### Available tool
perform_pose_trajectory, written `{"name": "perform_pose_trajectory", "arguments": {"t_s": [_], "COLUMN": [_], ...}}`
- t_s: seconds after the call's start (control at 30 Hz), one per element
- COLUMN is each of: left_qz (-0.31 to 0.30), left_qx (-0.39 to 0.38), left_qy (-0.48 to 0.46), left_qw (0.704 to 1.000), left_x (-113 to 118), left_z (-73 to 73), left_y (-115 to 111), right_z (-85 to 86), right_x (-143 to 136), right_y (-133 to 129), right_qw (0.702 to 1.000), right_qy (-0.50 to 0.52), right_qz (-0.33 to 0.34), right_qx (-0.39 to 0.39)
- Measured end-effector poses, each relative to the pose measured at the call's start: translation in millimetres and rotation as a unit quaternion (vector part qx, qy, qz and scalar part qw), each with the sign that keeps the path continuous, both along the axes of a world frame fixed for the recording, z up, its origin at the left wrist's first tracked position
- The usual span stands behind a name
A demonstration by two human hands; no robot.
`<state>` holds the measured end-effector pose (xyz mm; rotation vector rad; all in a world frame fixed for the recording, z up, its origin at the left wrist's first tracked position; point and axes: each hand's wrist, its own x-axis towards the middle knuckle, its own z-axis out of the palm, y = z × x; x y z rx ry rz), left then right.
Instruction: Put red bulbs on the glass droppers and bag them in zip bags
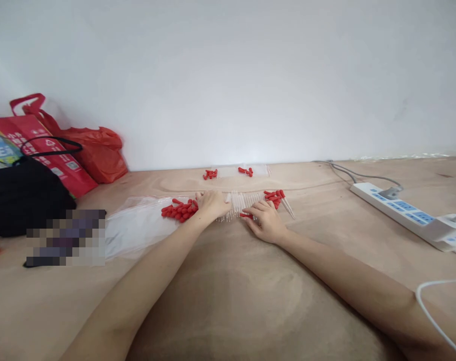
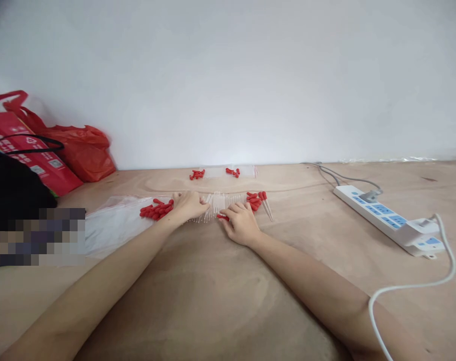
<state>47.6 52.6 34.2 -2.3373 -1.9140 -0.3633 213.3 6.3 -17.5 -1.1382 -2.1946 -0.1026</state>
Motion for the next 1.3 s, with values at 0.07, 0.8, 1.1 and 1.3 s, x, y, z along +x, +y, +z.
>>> {"name": "perform_pose_trajectory", "arguments": {"t_s": [0.07,0.8,1.1,1.3], "left_qz": [-0.033,-0.326,-0.316,-0.335], "left_qx": [0.005,0.196,0.167,0.176], "left_qy": [-0.001,-0.101,-0.102,-0.105], "left_qw": [0.999,0.919,0.928,0.919], "left_x": [-6.5,-49.8,-51.6,-51.8], "left_z": [7.1,-41.1,-44.3,-44.0], "left_y": [-8.6,-50.2,-48.6,-49.4], "right_z": [-0.5,0.4,2.2,-1.4], "right_x": [0.2,-3.9,-4.1,-4.6], "right_y": [0.2,-8.9,-11.3,-9.8], "right_qw": [1.000,0.982,0.971,0.968], "right_qy": [0.003,0.112,0.136,0.158], "right_qz": [-0.002,0.145,0.189,0.193], "right_qx": [0.003,-0.040,-0.048,-0.029]}}
